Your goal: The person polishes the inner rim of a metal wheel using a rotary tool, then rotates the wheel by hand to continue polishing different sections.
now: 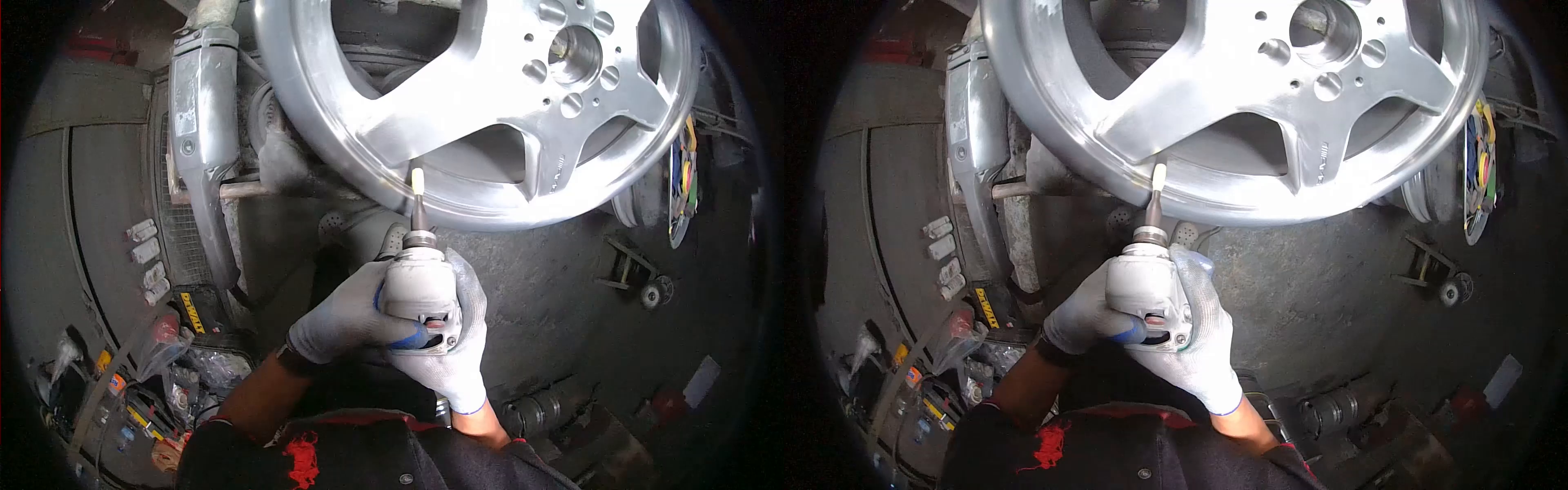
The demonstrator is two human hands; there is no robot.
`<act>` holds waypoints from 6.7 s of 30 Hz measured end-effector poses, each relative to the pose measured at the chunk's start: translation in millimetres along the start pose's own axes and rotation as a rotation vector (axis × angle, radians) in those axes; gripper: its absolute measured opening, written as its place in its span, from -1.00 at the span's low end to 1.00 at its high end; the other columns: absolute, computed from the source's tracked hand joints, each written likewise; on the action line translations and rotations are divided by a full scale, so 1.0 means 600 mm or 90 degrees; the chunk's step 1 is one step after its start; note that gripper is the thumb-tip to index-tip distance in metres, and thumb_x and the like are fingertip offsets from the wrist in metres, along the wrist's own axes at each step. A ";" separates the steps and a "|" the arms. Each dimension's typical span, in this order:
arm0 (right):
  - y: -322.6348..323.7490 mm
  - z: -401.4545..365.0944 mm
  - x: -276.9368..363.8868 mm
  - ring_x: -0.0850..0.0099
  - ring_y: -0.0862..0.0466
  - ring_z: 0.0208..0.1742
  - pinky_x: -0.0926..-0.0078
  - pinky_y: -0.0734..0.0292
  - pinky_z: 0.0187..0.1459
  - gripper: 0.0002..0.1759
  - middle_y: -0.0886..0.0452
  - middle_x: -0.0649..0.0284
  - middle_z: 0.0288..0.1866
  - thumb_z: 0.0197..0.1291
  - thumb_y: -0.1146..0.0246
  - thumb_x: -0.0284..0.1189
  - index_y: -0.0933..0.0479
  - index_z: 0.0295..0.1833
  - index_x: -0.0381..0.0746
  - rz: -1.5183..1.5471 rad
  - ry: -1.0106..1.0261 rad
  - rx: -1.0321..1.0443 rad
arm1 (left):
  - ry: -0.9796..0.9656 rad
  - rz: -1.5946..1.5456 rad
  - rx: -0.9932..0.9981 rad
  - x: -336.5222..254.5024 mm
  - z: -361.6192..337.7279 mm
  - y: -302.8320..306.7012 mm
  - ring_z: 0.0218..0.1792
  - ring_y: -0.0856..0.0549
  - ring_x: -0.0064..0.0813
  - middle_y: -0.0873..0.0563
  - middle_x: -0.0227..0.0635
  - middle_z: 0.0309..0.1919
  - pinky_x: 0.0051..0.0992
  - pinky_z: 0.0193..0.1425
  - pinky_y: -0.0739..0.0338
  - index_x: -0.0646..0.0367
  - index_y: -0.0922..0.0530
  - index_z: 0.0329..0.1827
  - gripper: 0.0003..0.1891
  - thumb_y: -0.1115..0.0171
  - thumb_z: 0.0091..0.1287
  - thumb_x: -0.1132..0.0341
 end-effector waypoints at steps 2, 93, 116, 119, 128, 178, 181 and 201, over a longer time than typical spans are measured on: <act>0.002 -0.001 -0.009 0.21 -0.62 0.37 0.21 -0.51 0.43 0.28 -0.57 0.01 0.36 -0.31 -0.75 -0.38 -0.16 0.57 -0.33 -0.011 0.000 -0.005 | -0.077 0.109 -0.019 -0.007 -0.001 -0.004 0.01 -0.69 -0.67 -0.78 -0.45 -0.03 -0.51 0.25 -0.57 0.21 -0.67 0.13 -0.54 -0.58 0.17 0.31; -0.068 0.009 0.055 0.04 -0.79 0.02 0.17 -0.77 -0.10 -0.09 -0.67 0.05 0.17 -0.08 -0.65 -0.33 -0.45 0.45 -0.21 -0.124 0.160 -0.109 | 0.060 0.072 0.023 -0.004 -0.051 0.087 0.13 -0.72 -0.50 -0.78 -0.29 0.09 -0.41 0.32 -0.57 0.31 -0.62 0.23 -0.33 -0.49 -0.07 0.38; -0.119 -0.035 0.011 0.22 -0.77 -0.17 0.33 -0.73 -0.23 -0.38 -0.65 0.08 0.08 0.03 -0.50 -0.28 -0.69 0.31 0.04 -0.093 0.176 -0.164 | 0.024 0.447 -0.116 0.009 -0.078 0.127 0.02 -0.71 -0.37 -0.74 -0.09 -0.03 -0.33 0.14 -0.62 0.17 -0.61 -0.08 -0.75 -0.08 0.58 0.18; -0.130 -0.037 0.016 0.22 -0.76 -0.16 0.32 -0.72 -0.22 -0.35 -0.64 0.06 0.15 0.05 -0.49 -0.28 -0.67 0.35 0.06 -0.006 0.137 -0.164 | 0.002 0.462 -0.120 0.000 -0.072 0.120 0.02 -0.72 -0.38 -0.74 -0.10 -0.03 -0.33 0.13 -0.62 0.17 -0.61 -0.07 -0.76 -0.09 0.58 0.19; -0.104 -0.037 0.009 0.24 -0.78 -0.14 0.34 -0.73 -0.20 -0.35 -0.67 0.07 0.10 0.02 -0.50 -0.30 -0.68 0.33 0.01 -0.062 0.157 -0.116 | -0.005 0.478 -0.083 0.025 -0.045 0.106 0.01 -0.72 -0.40 -0.74 -0.14 -0.03 -0.35 0.12 -0.63 0.16 -0.62 -0.05 -0.78 -0.09 0.57 0.22; -0.090 -0.017 0.003 0.18 -0.75 -0.19 0.22 -0.70 -0.21 -0.21 -0.63 0.17 -0.06 -0.09 -0.58 -0.19 -0.63 0.38 0.02 -0.096 0.225 -0.176 | 0.008 0.493 -0.137 0.045 -0.098 0.185 -0.02 -0.74 -0.52 -0.76 -0.34 -0.05 -0.45 0.06 -0.68 0.11 -0.64 0.09 -0.81 -0.11 0.53 0.37; -0.065 -0.037 -0.014 0.13 -0.78 -0.14 0.18 -0.72 -0.18 -0.23 -0.65 0.12 0.03 -0.07 -0.57 -0.20 -0.62 0.36 -0.02 -0.080 0.130 -0.076 | 0.011 0.481 -0.122 0.072 -0.080 0.180 -0.02 -0.75 -0.53 -0.76 -0.35 -0.05 -0.46 0.05 -0.68 0.11 -0.64 0.10 -0.80 -0.12 0.53 0.38; -0.047 -0.027 -0.021 0.08 -0.79 -0.06 0.18 -0.75 -0.13 -0.05 -0.65 0.07 0.13 -0.14 -0.59 -0.28 -0.48 0.50 0.05 0.006 0.119 -0.207 | 0.015 0.437 -0.104 0.110 -0.046 0.171 -0.03 -0.76 -0.49 -0.77 -0.40 -0.09 -0.45 0.02 -0.72 0.06 -0.64 0.15 -0.78 -0.17 0.51 0.35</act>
Point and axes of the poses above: each hand's wrist, its own z-axis towards the middle knuckle, its own y-axis out of the back of the hand, x = y × z, the point moved 2 cm from there along z, towards the middle knuckle
